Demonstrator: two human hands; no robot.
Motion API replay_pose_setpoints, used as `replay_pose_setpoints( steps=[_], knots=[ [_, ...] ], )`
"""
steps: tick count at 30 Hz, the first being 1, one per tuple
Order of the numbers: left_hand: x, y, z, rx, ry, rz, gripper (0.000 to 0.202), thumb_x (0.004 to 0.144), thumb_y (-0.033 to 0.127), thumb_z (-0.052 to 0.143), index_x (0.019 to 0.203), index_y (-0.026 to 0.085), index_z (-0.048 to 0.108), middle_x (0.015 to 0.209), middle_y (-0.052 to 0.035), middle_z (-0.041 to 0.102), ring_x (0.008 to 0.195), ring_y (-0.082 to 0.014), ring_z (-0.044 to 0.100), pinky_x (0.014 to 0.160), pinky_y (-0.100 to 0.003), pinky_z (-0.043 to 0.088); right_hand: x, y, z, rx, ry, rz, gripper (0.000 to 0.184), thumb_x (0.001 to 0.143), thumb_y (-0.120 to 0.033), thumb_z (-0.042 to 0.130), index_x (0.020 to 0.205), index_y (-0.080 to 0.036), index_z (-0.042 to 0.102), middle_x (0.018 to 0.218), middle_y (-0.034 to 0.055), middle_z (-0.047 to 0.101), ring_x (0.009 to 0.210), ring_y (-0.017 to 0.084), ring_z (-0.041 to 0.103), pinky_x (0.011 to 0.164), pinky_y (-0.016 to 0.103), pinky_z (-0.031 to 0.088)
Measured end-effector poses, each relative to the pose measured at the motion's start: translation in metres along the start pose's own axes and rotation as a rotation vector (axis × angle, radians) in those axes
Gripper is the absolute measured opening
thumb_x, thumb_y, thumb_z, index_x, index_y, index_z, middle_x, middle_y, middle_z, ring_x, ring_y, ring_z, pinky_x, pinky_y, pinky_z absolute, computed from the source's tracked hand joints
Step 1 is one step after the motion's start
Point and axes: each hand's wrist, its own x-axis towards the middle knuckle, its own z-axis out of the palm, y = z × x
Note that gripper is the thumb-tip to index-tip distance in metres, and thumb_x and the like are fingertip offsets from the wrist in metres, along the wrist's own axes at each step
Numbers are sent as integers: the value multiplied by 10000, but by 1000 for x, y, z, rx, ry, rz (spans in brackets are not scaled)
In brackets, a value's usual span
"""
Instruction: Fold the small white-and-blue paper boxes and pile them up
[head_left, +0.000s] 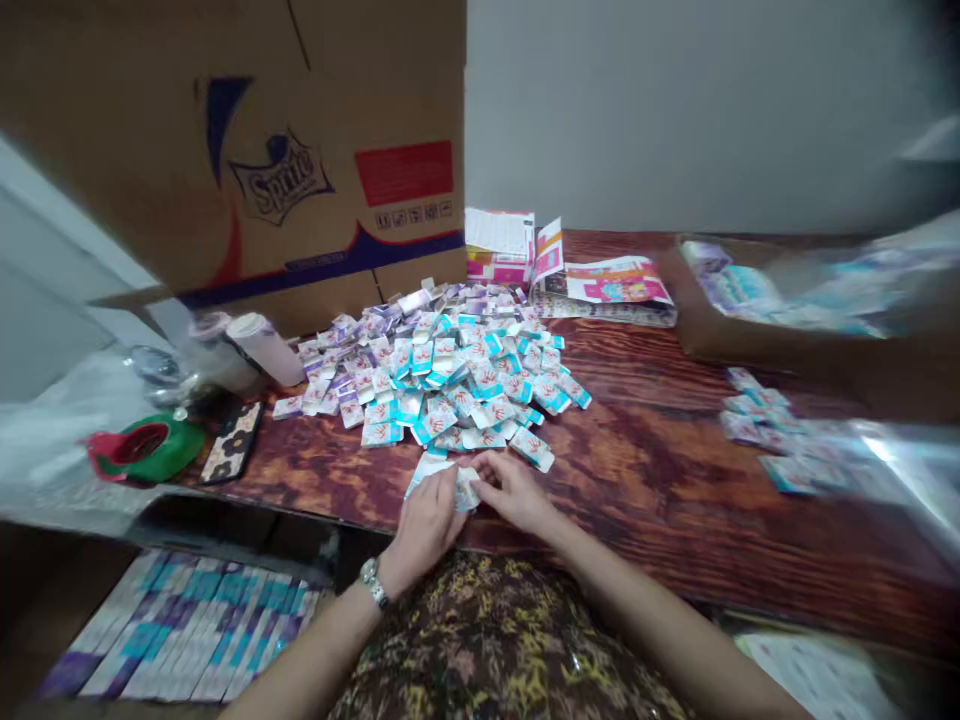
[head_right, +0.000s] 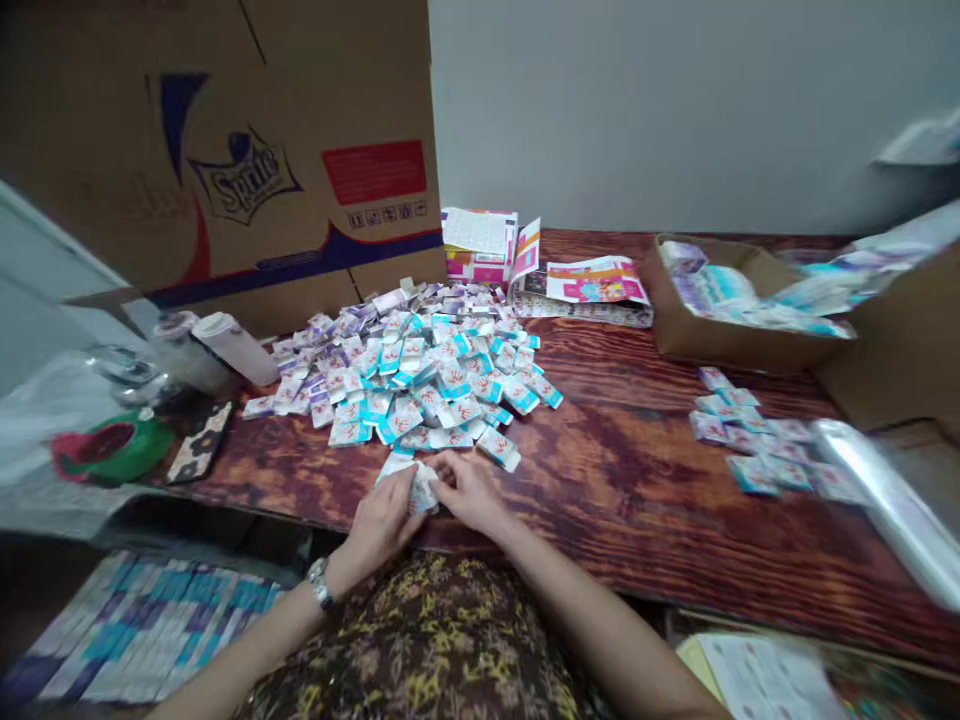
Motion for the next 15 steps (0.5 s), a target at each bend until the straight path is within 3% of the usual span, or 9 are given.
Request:
replay_pose_setpoints(
  steps=[4, 7, 12, 15],
  knots=[
    [0, 1, -1, -76, -8, -8, 426, 829, 204, 481, 1236, 137, 370, 1099, -145, 575, 1005, -259, 560, 822, -388, 490, -1, -6, -8, -77, -23, -2, 73, 813, -174, 523, 874, -184, 562, 724, -11, 600, 614, 118, 551, 563, 212, 428],
    [3, 3, -5, -190, 59, -72, 433, 833, 239, 508, 1233, 154, 368, 1053, -117, 597, 929, -225, 596, 780, -338, 499, -3, -13, -13, -104, 29, -28, 151, 830, -190, 521, 980, -192, 541, 770, 5, 609, 645, 132, 577, 575, 227, 455],
    [10, 9, -12, -287, 200, -187, 501, 815, 269, 544, 1261, 171, 339, 893, -44, 607, 673, -149, 598, 636, -257, 482, -15, -22, -12, -303, 176, -292, 194, 854, -232, 528, 1040, -197, 572, 1088, 105, 565, 1023, 224, 537, 878, 367, 440],
    [12, 11, -12, -314, 216, -172, 409, 807, 241, 535, 1187, 185, 394, 876, -27, 605, 619, -126, 574, 614, -243, 473, -21, -23, -4, -296, 190, -315, 184, 866, -215, 508, 1026, -197, 598, 1179, 117, 532, 1084, 232, 506, 919, 386, 417]
  ],
)
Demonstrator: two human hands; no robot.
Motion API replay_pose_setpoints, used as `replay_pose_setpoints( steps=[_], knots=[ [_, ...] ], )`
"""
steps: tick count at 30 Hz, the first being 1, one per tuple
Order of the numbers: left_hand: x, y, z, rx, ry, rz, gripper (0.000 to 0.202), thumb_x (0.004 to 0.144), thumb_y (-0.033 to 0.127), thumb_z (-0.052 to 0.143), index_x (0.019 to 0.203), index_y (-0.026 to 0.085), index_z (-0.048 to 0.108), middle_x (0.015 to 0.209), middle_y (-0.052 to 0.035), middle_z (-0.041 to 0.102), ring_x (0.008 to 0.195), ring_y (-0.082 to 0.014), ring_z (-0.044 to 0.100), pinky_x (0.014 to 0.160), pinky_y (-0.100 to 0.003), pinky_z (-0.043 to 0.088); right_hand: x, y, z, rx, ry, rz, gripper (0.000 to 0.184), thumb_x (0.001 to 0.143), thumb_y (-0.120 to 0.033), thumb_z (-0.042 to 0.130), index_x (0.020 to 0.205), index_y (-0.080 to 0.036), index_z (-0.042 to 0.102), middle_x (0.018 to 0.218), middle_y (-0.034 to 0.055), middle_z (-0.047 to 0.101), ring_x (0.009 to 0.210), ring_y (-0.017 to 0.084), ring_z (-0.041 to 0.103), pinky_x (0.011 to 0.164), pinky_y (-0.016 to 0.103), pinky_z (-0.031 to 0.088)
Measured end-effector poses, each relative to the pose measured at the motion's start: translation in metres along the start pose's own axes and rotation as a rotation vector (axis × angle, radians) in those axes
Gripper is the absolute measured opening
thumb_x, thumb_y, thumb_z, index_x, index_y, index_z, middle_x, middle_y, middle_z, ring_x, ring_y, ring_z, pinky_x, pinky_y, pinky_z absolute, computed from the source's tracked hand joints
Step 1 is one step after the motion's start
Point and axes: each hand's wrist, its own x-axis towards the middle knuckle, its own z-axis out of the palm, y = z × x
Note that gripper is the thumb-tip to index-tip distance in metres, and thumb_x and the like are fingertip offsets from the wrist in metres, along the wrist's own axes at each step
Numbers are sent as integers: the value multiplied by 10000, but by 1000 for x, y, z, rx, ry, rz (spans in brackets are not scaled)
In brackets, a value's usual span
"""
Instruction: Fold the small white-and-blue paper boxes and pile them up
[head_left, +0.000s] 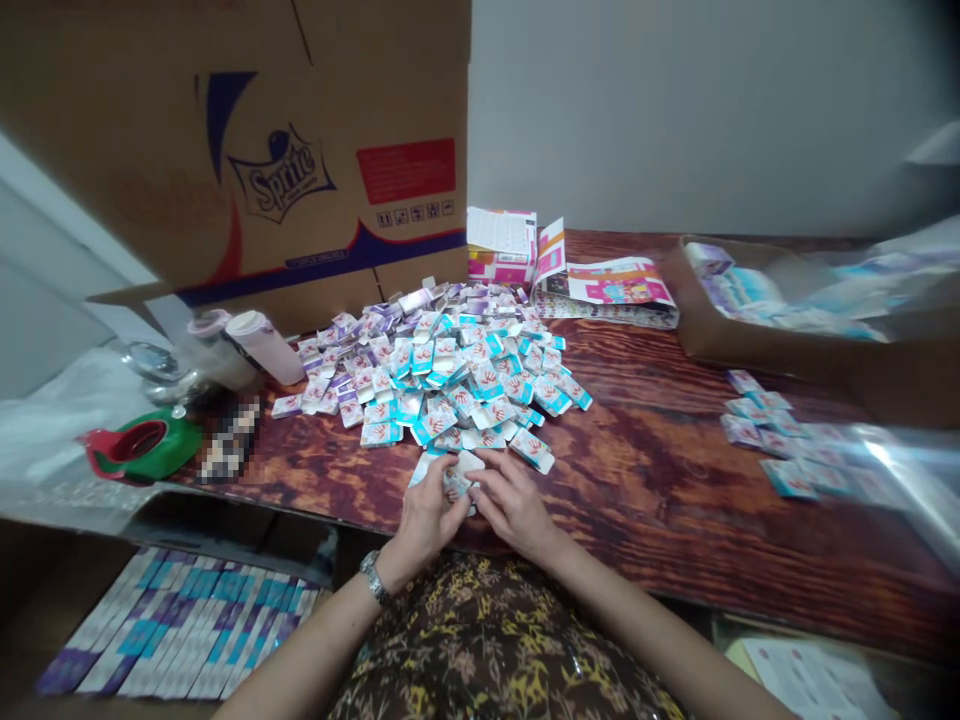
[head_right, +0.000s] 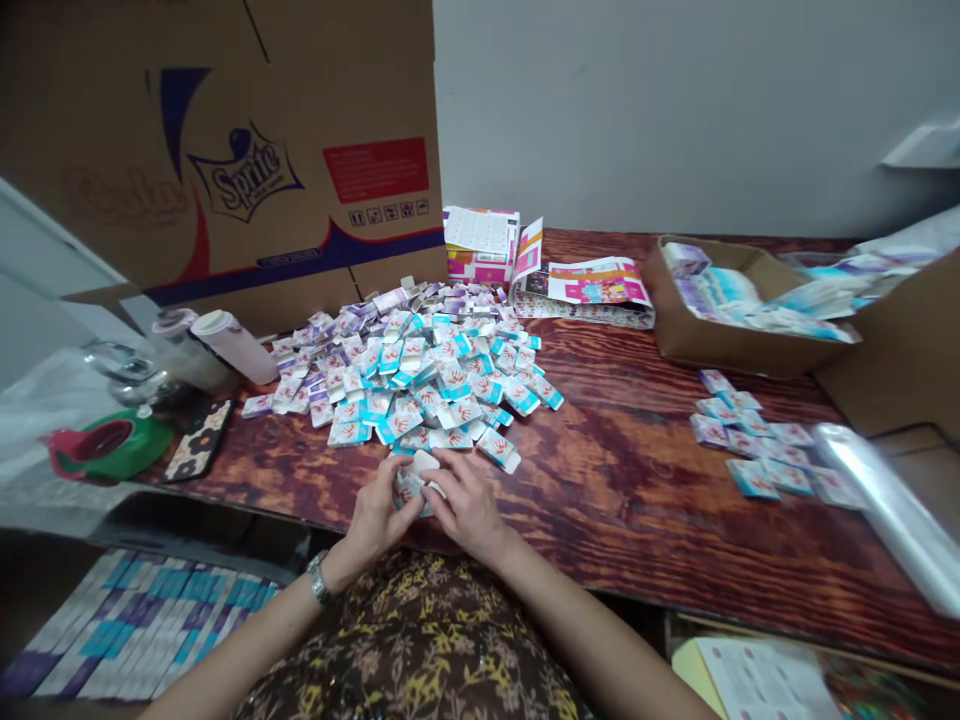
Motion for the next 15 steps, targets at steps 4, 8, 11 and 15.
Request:
replay_pose_setpoints(
  steps=[4, 8, 11, 15],
  knots=[
    [0, 1, -1, -17, -36, 103, 369, 817, 218, 514, 1167, 176, 405, 988, -74, 608, 781, -159, 614, 710, -273, 497, -3, -5, 4, 174, -29, 119, 131, 877, -231, 493, 917, -206, 616, 1068, 77, 582, 994, 202, 550, 860, 344, 449],
    [1, 2, -3, 49, -80, 167, 392, 843, 229, 496, 1212, 162, 384, 1038, -113, 599, 922, -207, 609, 776, -322, 506, 0, -6, 2, 422, 20, 339, 228, 907, -299, 453, 1102, -222, 542, 989, 49, 613, 877, 169, 586, 770, 301, 485],
    [-1, 3, -3, 99, -77, 195, 432, 852, 229, 483, 1256, 151, 352, 1097, -142, 576, 1009, -234, 583, 826, -360, 500, 6, -5, 3, 578, 18, 495, 241, 907, -362, 439, 1016, -207, 589, 932, 40, 631, 842, 167, 596, 730, 289, 499],
    [-5, 3, 1, 130, -81, 176, 593, 844, 214, 484, 1362, 107, 217, 1190, -189, 529, 1074, -254, 552, 866, -389, 490, 11, -5, 6, 689, -9, 557, 215, 821, -353, 579, 938, -179, 626, 902, 44, 660, 804, 174, 612, 716, 297, 506]
  ],
)
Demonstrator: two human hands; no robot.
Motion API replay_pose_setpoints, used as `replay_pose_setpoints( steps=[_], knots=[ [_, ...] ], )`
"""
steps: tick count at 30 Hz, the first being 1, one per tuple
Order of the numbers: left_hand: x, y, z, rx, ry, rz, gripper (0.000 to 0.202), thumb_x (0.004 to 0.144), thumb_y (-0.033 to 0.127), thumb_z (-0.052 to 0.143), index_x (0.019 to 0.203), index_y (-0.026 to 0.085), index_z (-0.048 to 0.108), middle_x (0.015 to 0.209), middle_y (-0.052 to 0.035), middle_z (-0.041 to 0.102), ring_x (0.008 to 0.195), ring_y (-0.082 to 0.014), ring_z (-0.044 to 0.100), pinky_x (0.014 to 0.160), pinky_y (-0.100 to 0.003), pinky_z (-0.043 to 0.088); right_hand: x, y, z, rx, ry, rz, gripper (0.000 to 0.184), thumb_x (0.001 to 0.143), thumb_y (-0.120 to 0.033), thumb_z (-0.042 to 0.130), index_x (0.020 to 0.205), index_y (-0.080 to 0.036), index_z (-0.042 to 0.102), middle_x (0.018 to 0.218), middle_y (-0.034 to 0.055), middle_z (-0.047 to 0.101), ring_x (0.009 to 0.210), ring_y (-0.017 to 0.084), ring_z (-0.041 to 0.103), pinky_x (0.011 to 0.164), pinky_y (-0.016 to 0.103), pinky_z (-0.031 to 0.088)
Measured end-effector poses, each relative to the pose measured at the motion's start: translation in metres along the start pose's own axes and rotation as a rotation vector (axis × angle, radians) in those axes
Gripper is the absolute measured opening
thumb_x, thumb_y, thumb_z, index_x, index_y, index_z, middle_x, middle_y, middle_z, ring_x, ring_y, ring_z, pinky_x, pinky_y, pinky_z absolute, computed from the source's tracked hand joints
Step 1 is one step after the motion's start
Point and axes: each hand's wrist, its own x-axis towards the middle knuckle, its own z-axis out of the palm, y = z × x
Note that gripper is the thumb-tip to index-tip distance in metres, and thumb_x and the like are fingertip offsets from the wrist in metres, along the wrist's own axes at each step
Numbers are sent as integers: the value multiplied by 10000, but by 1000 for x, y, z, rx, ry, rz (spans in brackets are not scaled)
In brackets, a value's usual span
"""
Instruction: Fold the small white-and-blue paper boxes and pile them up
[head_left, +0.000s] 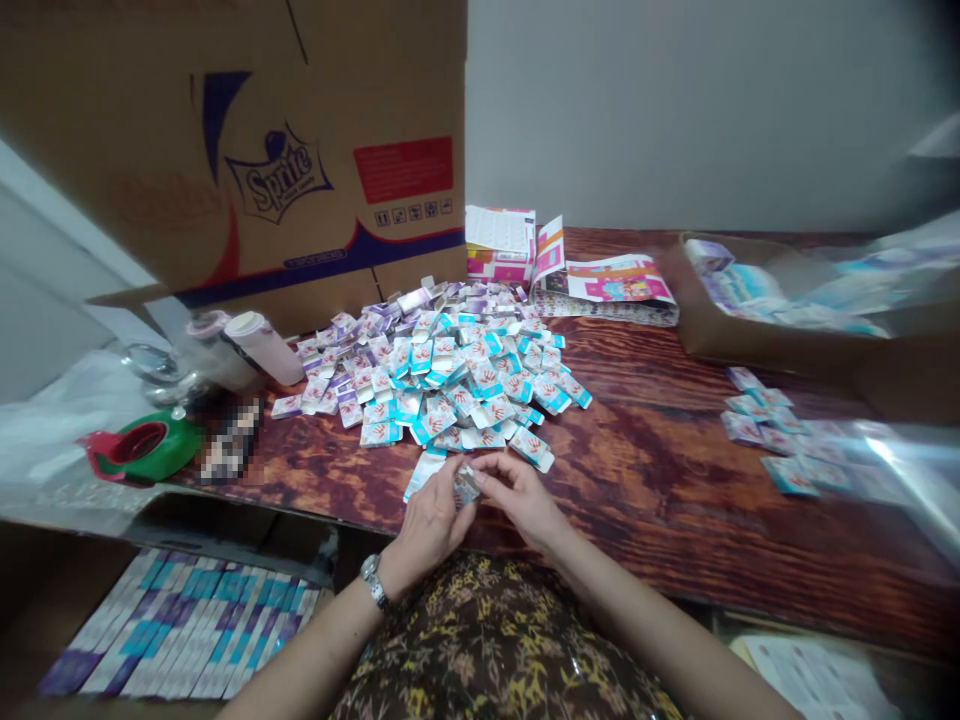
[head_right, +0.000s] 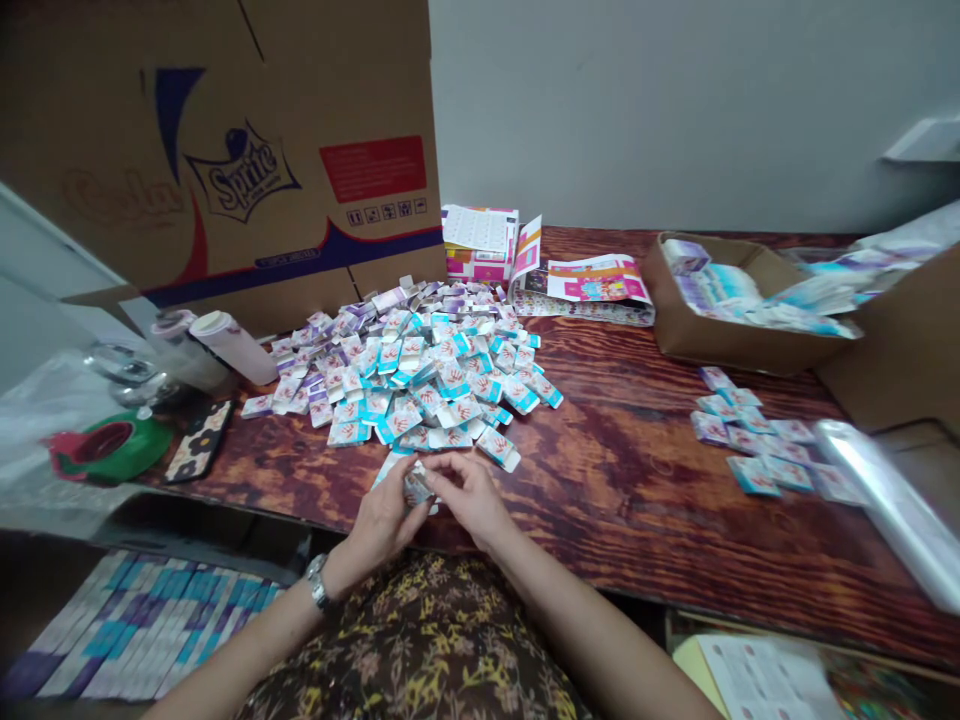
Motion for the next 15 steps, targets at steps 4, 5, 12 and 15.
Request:
replay_pose_setpoints(
  steps=[4, 5, 12, 15],
  knots=[
    [1, 3, 4, 36, -12, -10, 677, 848, 192, 463, 1418, 95, 111, 1262, -209, 481, 1133, -266, 508, 912, -404, 468, -4, -5, 3, -220, 86, -138, 147, 831, -283, 570, 915, -183, 638, 875, 48, 666, 809, 183, 611, 753, 324, 497],
    [1, 3, 4, 41, -12, -11, 678, 852, 184, 454, 1424, 99, 100, 1248, -203, 492, 1124, -263, 512, 913, -404, 467, -6, -6, 4, -313, 109, -200, 140, 845, -260, 551, 926, -190, 641, 888, 51, 661, 839, 191, 604, 781, 339, 487],
    [3, 5, 7, 51, -25, -13, 701, 836, 116, 416, 1435, 97, 54, 1197, -188, 516, 1104, -257, 506, 915, -403, 463, -24, -2, 12, -622, 120, -511, 348, 868, -102, 432, 1163, -209, 582, 1010, 96, 605, 968, 209, 551, 857, 368, 456],
    [4, 3, 8, 37, -33, -17, 704, 832, 115, 415, 1436, 99, 54, 1206, -188, 513, 1108, -256, 505, 912, -406, 466, -23, 0, 11, -588, 101, -478, 343, 870, -114, 437, 1166, -210, 582, 993, 88, 612, 946, 207, 555, 837, 365, 462]
  ],
)
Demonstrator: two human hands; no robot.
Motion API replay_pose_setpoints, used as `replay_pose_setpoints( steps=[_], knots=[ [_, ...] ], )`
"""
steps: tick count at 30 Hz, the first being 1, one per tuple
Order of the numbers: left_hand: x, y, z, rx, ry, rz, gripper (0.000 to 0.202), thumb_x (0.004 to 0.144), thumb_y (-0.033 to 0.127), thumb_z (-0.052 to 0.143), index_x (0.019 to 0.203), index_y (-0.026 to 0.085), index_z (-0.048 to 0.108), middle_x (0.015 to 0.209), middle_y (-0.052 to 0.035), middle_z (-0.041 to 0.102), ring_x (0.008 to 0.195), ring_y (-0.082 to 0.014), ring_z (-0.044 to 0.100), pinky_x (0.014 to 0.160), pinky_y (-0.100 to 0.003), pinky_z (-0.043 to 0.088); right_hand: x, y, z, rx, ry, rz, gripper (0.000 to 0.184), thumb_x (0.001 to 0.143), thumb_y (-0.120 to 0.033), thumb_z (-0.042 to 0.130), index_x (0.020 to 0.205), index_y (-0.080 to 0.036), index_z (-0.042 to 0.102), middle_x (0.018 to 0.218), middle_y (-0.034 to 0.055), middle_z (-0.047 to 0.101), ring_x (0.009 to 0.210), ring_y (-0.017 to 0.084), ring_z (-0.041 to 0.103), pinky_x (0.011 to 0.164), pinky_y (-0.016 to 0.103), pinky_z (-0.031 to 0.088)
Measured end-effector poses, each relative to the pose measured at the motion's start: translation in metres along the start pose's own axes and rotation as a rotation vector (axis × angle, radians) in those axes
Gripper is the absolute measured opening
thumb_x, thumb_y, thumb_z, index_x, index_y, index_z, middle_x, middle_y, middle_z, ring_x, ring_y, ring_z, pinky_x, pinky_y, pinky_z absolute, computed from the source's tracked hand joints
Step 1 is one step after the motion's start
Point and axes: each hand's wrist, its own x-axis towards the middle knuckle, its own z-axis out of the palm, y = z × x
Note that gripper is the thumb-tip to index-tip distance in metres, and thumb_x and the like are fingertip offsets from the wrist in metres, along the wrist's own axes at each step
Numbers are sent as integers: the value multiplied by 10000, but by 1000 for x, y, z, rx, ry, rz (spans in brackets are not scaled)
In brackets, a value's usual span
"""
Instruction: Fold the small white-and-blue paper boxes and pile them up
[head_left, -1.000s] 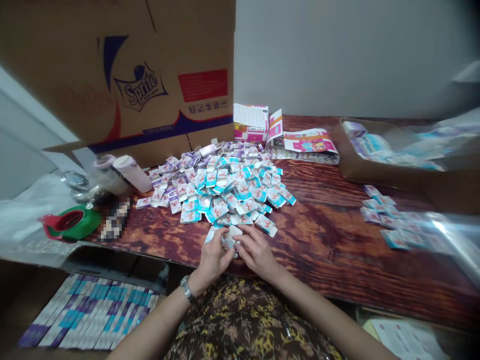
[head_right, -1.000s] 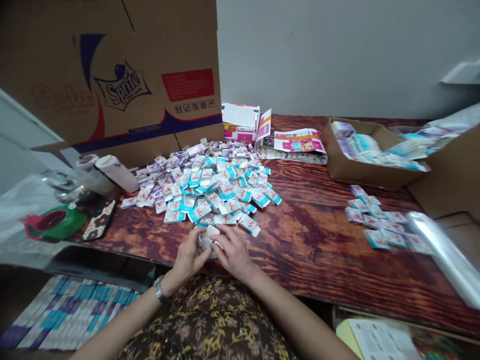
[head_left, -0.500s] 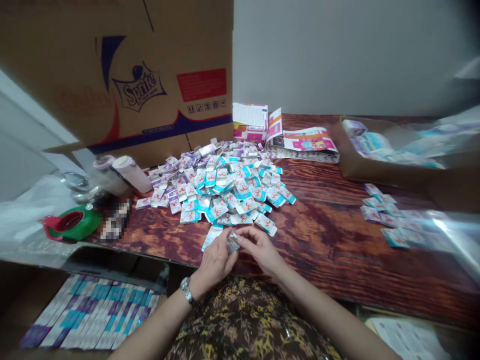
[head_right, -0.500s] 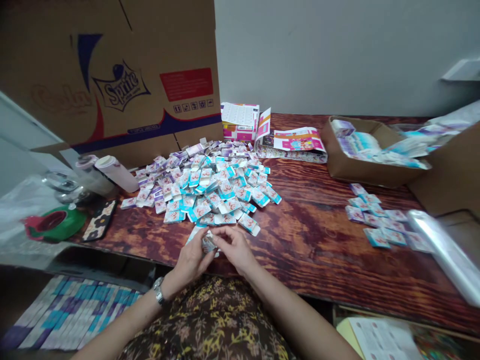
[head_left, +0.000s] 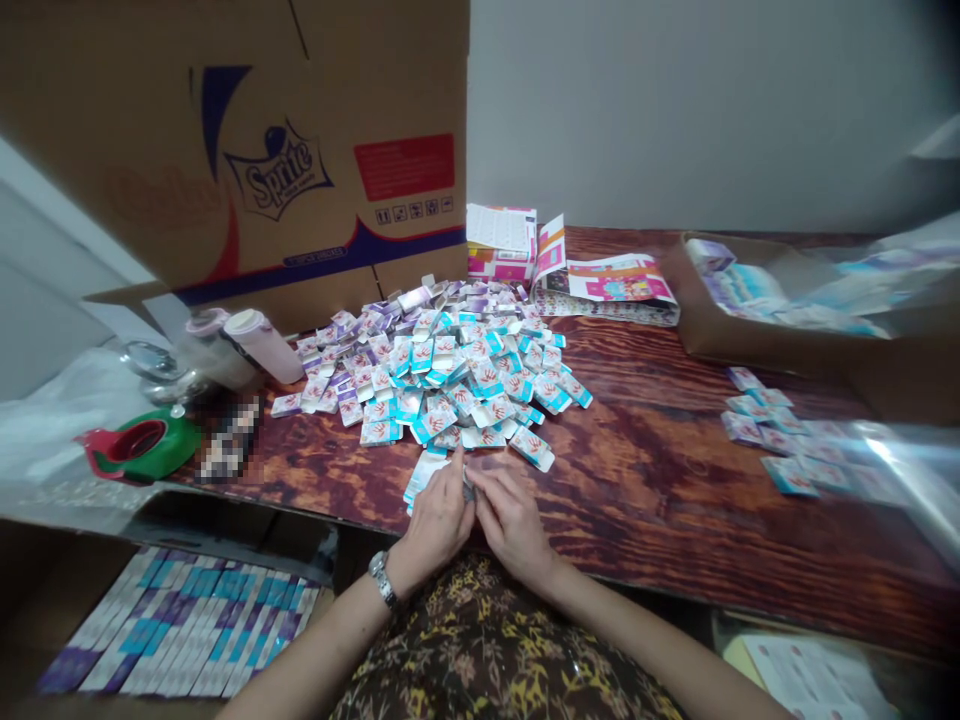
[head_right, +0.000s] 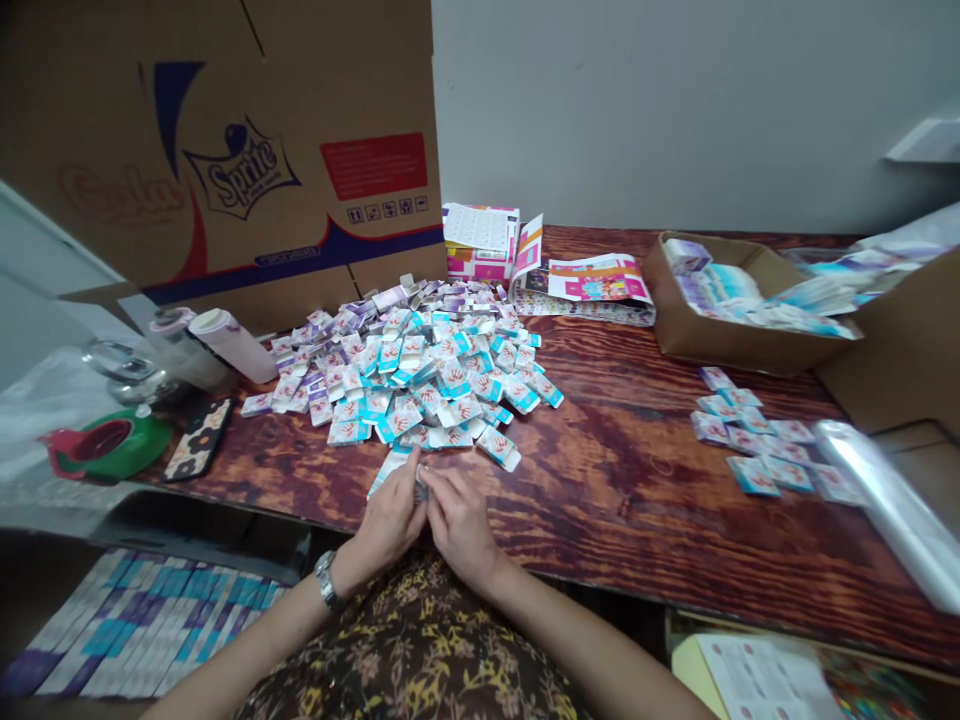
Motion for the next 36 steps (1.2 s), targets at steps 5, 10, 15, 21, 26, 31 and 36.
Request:
replay_pose_setpoints(
  steps=[5, 10, 15, 21, 26, 31, 36],
  knots=[
    [2, -2, -4, -30, -1, 44, 679, 843, 140, 426, 1435, 116, 94, 1227, -181, 506, 1128, -256, 494, 930, -419, 455, 11, 4, -7, 127, -21, 146, 196, 864, -215, 517, 1018, -219, 639, 937, 55, 638, 904, 202, 574, 826, 348, 461],
    [2, -3, -6, -53, 40, 90, 663, 865, 194, 438, 1435, 132, 104, 1254, -185, 493, 1121, -259, 503, 929, -426, 458, 16, 13, -10, 231, -38, 226, 189, 874, -258, 512, 1004, -208, 639, 963, 52, 656, 908, 194, 588, 840, 343, 462],
    [1, -1, -6, -39, 40, 89, 679, 867, 192, 439, 1439, 126, 79, 1231, -184, 511, 1109, -256, 510, 917, -412, 464, 19, 11, -14, 131, -56, 184, 162, 852, -233, 534, 953, -212, 659, 927, 54, 657, 894, 201, 589, 841, 363, 464],
    [4, 1, -6, 6, 37, 44, 690, 862, 161, 421, 1440, 111, 48, 1249, -192, 490, 1122, -262, 495, 918, -409, 458, 8, -5, -9, -23, -19, -2, 353, 864, -117, 430, 1160, -222, 591, 1035, 89, 612, 1006, 219, 549, 884, 385, 452],
    [5, -1, -1, -33, 6, -13, 696, 842, 125, 408, 1438, 110, 49, 1185, -178, 527, 1079, -248, 516, 901, -401, 468, -2, -1, -5, -8, -32, 9, 401, 870, -107, 410, 1231, -226, 535, 1101, 92, 609, 1029, 219, 551, 904, 394, 452],
    [5, -2, 1, -64, -45, 26, 717, 833, 143, 427, 1439, 124, 45, 1225, -184, 500, 1094, -255, 502, 906, -419, 462, 3, 7, -6, 73, -51, 109, 362, 880, -193, 466, 1234, -222, 533, 1164, 93, 598, 1082, 221, 546, 943, 405, 440],
    [12, -12, -1, -2, -36, 62, 692, 845, 175, 438, 1436, 127, 81, 1181, -176, 537, 1059, -246, 531, 864, -397, 483, 9, 27, -7, 179, -185, 104, 340, 919, -254, 415, 1234, -219, 538, 1199, 88, 591, 1103, 211, 544, 948, 392, 433]
  ],
)
